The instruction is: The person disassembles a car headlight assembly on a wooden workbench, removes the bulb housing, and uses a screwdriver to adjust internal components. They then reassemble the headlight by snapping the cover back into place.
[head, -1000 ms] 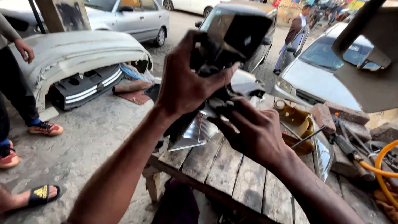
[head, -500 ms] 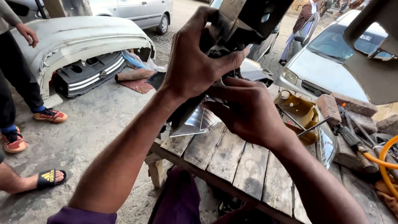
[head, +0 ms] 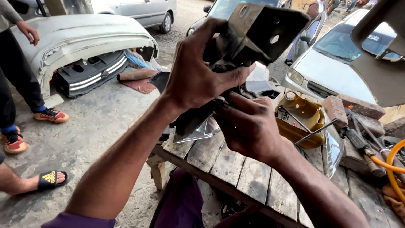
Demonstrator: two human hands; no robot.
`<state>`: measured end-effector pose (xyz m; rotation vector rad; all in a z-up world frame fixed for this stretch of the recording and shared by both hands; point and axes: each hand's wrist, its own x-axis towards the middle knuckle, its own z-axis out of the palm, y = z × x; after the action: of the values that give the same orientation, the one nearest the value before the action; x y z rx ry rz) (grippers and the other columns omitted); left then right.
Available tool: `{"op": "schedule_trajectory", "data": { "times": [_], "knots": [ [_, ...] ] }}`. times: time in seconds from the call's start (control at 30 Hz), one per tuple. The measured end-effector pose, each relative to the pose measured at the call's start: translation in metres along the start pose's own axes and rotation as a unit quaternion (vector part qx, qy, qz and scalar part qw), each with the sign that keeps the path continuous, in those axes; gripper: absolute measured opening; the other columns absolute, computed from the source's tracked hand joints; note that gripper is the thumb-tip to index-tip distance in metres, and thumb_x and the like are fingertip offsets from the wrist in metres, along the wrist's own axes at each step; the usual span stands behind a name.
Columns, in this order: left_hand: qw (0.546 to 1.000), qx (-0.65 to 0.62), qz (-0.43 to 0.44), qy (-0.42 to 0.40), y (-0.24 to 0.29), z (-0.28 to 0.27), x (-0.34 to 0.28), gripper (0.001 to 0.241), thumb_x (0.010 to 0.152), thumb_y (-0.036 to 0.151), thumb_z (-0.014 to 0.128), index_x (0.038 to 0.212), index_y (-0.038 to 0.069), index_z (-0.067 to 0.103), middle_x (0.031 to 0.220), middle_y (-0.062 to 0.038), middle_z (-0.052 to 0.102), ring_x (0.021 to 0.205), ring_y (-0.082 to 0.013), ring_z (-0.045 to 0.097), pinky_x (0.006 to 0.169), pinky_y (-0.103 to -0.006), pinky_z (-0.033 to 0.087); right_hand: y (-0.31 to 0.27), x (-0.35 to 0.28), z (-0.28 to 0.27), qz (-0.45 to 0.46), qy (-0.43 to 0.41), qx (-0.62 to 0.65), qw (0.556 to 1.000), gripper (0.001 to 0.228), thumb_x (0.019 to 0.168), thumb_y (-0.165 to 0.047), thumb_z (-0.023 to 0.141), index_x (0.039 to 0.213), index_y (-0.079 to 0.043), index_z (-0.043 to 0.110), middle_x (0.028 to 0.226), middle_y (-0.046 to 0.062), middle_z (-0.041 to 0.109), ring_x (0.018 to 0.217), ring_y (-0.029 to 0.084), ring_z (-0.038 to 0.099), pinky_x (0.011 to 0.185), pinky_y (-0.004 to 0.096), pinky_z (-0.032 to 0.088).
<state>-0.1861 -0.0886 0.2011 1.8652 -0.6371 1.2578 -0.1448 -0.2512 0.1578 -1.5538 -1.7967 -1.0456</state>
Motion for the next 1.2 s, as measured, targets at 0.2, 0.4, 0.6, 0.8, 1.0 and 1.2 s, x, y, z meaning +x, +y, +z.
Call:
{"op": "schedule_trajectory", "data": {
  "times": [0.2,0.4,0.6,0.8,1.0,1.2],
  "knots": [
    [0.999,0.011,0.002,0.032,-0.001,0.004,0.004,0.039,0.085,0.025,0.085,0.107,0.011,0.056,0.085,0.002,0.065,0.069,-0.0083,0.06,0.058,-0.0239,0.05,0.006,0.0,0.0,0.015,0.018,-0.006,1.0,0.012,0.096,0.0,0.068,0.106,-0.001,0.075,0.072,0.003,0.052,0.047,0.016,0.035,0.042,0.031,0.027],
    [0.999,0.027,0.017,0.031,-0.008,0.009,-0.003,0.044,0.088,0.034,0.084,0.11,0.013,0.052,0.094,0.0,0.065,0.076,-0.0128,0.064,0.064,-0.025,0.055,-0.005,-0.003,0.004,0.064,0.027,0.017,0.997,0.011,0.095,0.002,0.072,0.105,0.0,0.075,0.076,0.003,0.062,0.054,0.013,0.054,0.044,0.027,0.043],
    [0.999,-0.006,0.028,0.035,-0.023,-0.022,0.002,0.041,0.091,0.028,0.084,0.115,0.009,0.057,0.097,-0.006,0.07,0.082,-0.018,0.075,0.068,-0.027,0.065,-0.001,-0.022,-0.034,0.17,0.096,0.081,0.977,0.01,0.096,0.005,0.071,0.105,0.003,0.072,0.107,0.019,0.076,0.099,0.029,0.079,0.091,0.035,0.068],
    [0.999,-0.006,0.026,0.04,-0.015,-0.053,0.0,0.031,0.096,0.023,0.083,0.111,0.007,0.061,0.098,-0.007,0.07,0.086,-0.0175,0.071,0.073,-0.0273,0.061,0.059,-0.053,-0.024,0.391,0.04,0.009,0.92,0.051,0.089,-0.02,0.082,0.135,-0.001,0.067,0.112,0.005,0.065,0.049,0.002,0.028,0.042,0.017,0.025],
    [0.998,0.0,0.039,0.054,-0.017,-0.052,0.003,0.032,0.097,0.022,0.082,0.117,0.008,0.061,0.103,-0.006,0.067,0.091,-0.0187,0.069,0.077,-0.0284,0.061,0.073,-0.058,-0.009,0.407,0.027,0.006,0.913,0.065,0.088,-0.03,0.082,0.141,0.002,0.062,0.049,-0.006,0.041,0.046,0.003,0.022,0.05,0.017,0.03],
    [0.998,-0.034,0.013,0.048,-0.013,-0.05,-0.003,0.036,0.094,0.021,0.082,0.116,0.007,0.058,0.1,-0.006,0.068,0.09,-0.0182,0.072,0.081,-0.0278,0.066,0.077,-0.064,-0.005,0.346,0.019,-0.012,0.938,0.062,0.092,-0.031,0.077,0.136,0.009,0.061,0.046,-0.004,0.044,0.048,0.001,0.041,0.123,0.047,0.035]
  ]
}}
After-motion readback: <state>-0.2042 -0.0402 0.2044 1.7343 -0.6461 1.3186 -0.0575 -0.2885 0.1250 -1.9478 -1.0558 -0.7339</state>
